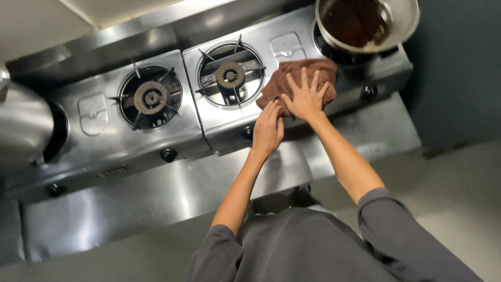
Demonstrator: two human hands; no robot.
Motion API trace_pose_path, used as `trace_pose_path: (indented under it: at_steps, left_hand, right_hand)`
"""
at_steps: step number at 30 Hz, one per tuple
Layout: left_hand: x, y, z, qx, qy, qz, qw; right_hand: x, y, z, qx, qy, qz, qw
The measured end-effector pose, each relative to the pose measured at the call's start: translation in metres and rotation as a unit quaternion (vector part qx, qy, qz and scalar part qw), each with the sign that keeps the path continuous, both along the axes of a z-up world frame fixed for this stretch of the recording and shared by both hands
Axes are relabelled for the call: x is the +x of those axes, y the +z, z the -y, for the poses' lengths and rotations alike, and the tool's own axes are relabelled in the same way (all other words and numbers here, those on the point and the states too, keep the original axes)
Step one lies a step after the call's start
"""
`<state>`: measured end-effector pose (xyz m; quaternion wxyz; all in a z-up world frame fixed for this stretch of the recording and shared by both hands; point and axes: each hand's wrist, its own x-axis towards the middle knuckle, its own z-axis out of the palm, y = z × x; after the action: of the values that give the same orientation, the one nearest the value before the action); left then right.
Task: Cleaning a commercial gas stove and the adjacent wall using a brown cloth.
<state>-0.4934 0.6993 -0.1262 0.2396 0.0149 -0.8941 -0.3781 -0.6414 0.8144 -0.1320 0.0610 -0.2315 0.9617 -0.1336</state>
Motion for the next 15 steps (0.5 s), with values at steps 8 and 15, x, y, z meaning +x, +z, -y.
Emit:
trace_pose_path:
  at_steps: [8,15]
  left_hand:
    - [-0.020,-0.028,-0.039,-0.061,0.139,-0.006,0.988]
    - [0.033,-0.012,-0.050,-0.061,0.225,-0.019,0.972]
  right_hand:
    - [-0.027,-0.068,-0.041,-0.121,0.258,-0.109,0.952]
    - [-0.004,0.011,-0.038,-0.040,0.305,-0.162,0.938]
